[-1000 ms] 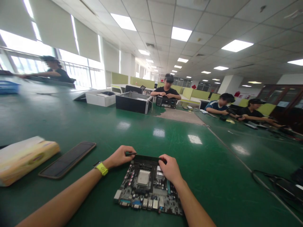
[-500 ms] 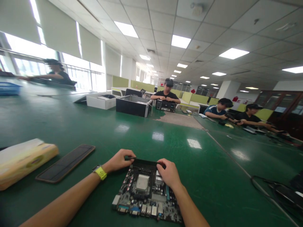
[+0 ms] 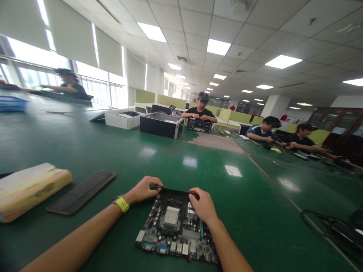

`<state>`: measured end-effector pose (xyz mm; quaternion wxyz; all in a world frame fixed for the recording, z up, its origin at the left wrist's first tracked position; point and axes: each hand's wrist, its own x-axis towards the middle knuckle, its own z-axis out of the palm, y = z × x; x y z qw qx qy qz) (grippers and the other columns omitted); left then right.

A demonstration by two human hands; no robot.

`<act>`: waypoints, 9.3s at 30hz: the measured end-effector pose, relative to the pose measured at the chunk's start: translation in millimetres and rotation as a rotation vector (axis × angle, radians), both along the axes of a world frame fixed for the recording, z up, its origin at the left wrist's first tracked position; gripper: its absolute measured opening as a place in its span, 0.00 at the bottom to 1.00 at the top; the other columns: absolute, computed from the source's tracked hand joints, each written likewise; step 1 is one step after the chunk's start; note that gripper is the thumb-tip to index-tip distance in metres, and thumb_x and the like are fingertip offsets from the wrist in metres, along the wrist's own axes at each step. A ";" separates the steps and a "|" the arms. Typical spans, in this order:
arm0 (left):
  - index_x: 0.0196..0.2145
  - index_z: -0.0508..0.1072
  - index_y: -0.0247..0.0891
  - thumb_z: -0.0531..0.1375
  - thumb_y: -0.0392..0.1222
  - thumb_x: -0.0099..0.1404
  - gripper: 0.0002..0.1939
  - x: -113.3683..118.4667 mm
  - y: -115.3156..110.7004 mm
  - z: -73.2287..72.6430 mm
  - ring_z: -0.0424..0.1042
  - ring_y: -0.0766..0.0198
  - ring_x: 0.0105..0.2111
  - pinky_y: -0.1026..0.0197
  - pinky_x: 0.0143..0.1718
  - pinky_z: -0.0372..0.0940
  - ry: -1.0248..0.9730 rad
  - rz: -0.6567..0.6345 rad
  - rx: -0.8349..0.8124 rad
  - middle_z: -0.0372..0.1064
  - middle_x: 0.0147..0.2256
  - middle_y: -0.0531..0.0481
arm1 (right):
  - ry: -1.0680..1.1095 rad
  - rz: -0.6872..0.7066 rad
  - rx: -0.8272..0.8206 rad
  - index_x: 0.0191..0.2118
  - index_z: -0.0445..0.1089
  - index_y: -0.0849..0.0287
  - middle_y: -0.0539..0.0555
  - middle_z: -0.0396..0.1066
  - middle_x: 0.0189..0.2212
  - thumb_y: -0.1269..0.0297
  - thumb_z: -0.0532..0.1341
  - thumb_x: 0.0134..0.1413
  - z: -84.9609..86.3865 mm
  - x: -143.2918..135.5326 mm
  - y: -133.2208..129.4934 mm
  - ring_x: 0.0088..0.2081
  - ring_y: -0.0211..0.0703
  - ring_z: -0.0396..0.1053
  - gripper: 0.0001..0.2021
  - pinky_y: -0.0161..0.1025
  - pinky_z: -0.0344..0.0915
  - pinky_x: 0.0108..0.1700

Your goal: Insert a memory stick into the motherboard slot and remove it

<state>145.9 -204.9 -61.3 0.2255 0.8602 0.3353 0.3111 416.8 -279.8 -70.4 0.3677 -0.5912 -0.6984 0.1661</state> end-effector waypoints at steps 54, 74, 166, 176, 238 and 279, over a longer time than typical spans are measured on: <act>0.30 0.77 0.33 0.56 0.37 0.56 0.10 1.8 -4.5 6.7 0.70 0.65 0.29 0.66 0.34 0.63 -0.026 0.008 -0.025 0.75 0.29 0.49 | -0.026 -0.006 -0.012 0.39 0.75 0.58 0.54 0.76 0.35 0.58 0.57 0.52 3.2 -0.8 -1.3 0.38 0.46 0.72 0.14 0.40 0.64 0.45; 0.34 0.76 0.35 0.56 0.40 0.60 0.10 -5.0 5.4 -2.9 0.70 0.64 0.31 0.65 0.36 0.63 -0.154 0.264 0.125 0.74 0.33 0.48 | -0.397 0.227 0.141 0.55 0.65 0.53 0.62 0.63 0.55 0.39 0.57 0.49 31.3 -121.3 -79.4 0.55 0.65 0.58 0.32 0.59 0.52 0.54; 0.24 0.72 0.34 0.55 0.36 0.52 0.06 -9.3 2.5 9.3 0.67 0.64 0.29 0.64 0.35 0.61 -0.107 0.050 -0.064 0.69 0.26 0.52 | 0.047 0.005 0.026 0.37 0.76 0.56 0.52 0.77 0.37 0.62 0.54 0.52 0.5 -15.0 0.3 0.41 0.46 0.72 0.13 0.42 0.64 0.48; 0.23 0.71 0.33 0.55 0.36 0.51 0.06 -9.2 -0.2 13.3 0.66 0.65 0.28 0.64 0.34 0.62 -0.102 0.061 -0.076 0.68 0.25 0.52 | 0.048 -0.005 0.016 0.37 0.76 0.56 0.52 0.77 0.37 0.63 0.54 0.52 1.2 -15.1 0.3 0.41 0.46 0.72 0.14 0.42 0.65 0.46; 0.25 0.71 0.33 0.56 0.36 0.52 0.05 -11.6 4.5 5.8 0.67 0.65 0.29 0.65 0.34 0.62 -0.088 0.031 -0.052 0.69 0.26 0.52 | 0.023 0.028 0.049 0.38 0.77 0.56 0.53 0.76 0.38 0.61 0.54 0.55 -3.5 -13.4 1.7 0.41 0.45 0.71 0.14 0.41 0.63 0.47; 0.28 0.69 0.36 0.58 0.51 0.59 0.14 -16.6 6.9 3.8 0.65 0.67 0.27 0.65 0.31 0.61 -0.214 0.305 0.121 0.68 0.26 0.53 | -0.571 0.248 0.005 0.38 0.72 0.56 0.58 0.72 0.44 0.56 0.56 0.54 22.2 -112.5 -76.5 0.46 0.56 0.68 0.12 0.49 0.64 0.45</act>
